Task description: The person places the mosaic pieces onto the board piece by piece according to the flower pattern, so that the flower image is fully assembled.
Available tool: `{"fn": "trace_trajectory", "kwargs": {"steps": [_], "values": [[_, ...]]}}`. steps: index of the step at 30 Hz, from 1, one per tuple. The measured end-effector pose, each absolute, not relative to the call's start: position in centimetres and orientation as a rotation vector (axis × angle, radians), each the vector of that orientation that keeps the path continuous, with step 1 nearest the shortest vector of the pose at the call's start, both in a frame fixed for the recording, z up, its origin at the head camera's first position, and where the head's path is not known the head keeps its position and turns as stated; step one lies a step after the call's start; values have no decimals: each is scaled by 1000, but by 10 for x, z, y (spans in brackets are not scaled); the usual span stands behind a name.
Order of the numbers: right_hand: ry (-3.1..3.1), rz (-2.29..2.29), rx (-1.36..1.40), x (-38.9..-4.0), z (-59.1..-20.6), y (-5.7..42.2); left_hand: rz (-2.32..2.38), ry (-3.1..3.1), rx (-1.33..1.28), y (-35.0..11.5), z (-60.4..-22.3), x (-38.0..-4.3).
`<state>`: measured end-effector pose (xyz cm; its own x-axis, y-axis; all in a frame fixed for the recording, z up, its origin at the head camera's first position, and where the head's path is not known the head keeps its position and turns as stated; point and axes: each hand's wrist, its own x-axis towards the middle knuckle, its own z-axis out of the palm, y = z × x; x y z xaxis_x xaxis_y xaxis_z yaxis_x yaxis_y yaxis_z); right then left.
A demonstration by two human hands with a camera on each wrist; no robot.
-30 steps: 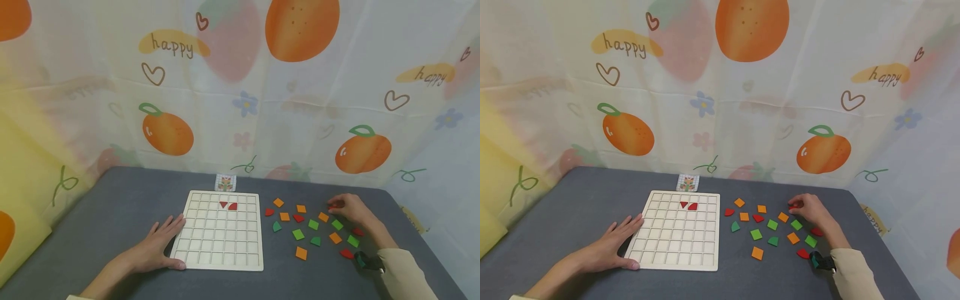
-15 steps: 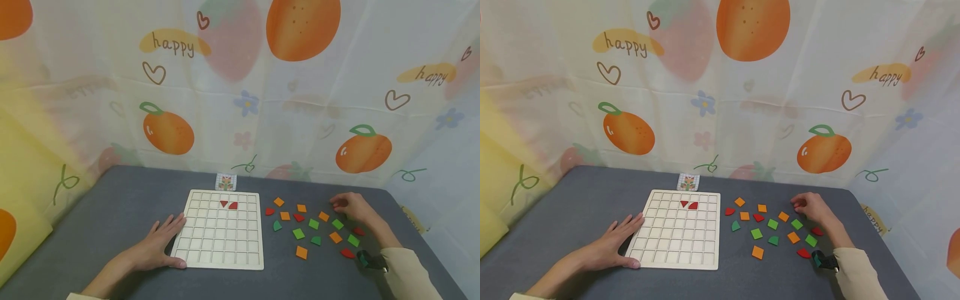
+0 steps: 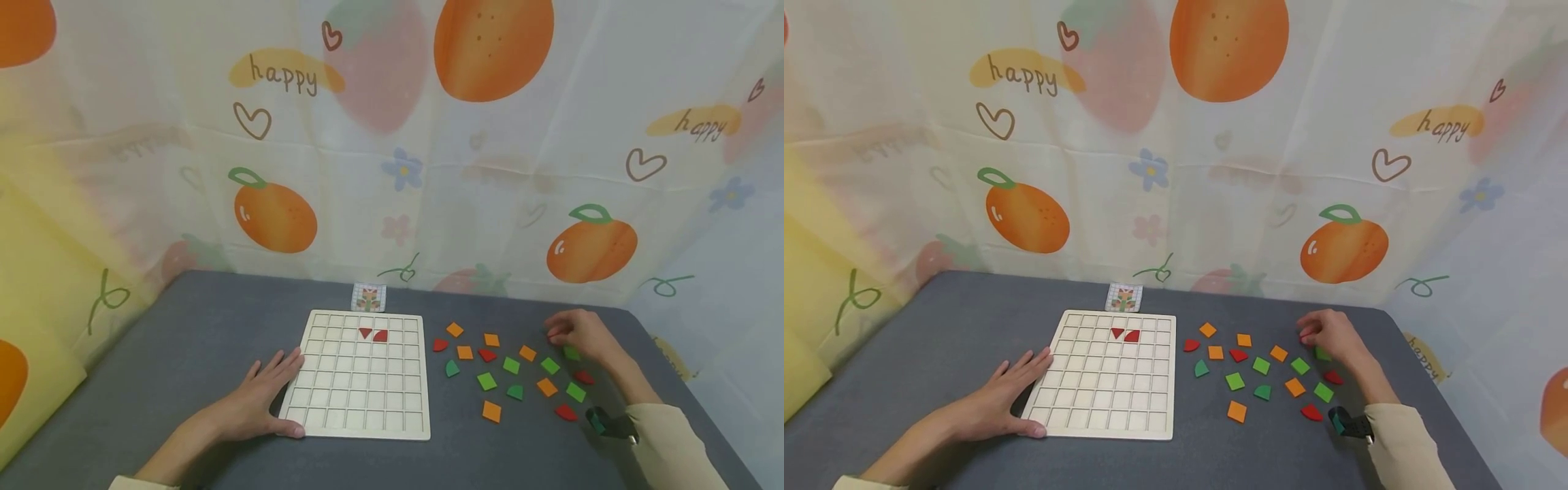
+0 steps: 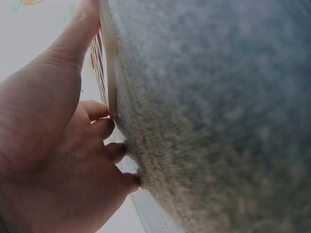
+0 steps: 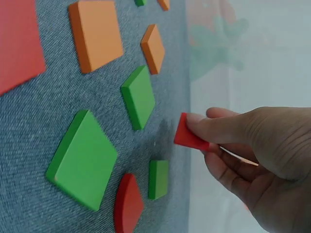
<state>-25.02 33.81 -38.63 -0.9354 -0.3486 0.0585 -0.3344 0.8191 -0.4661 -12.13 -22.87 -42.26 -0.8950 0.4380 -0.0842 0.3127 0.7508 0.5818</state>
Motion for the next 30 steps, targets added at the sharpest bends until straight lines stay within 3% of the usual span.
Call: {"fn": "trace_trajectory", "kwargs": {"steps": [30], "values": [[2982, -882, -665, -252, -380, 275, 852, 2722, 558, -226, -420, -121]]}}
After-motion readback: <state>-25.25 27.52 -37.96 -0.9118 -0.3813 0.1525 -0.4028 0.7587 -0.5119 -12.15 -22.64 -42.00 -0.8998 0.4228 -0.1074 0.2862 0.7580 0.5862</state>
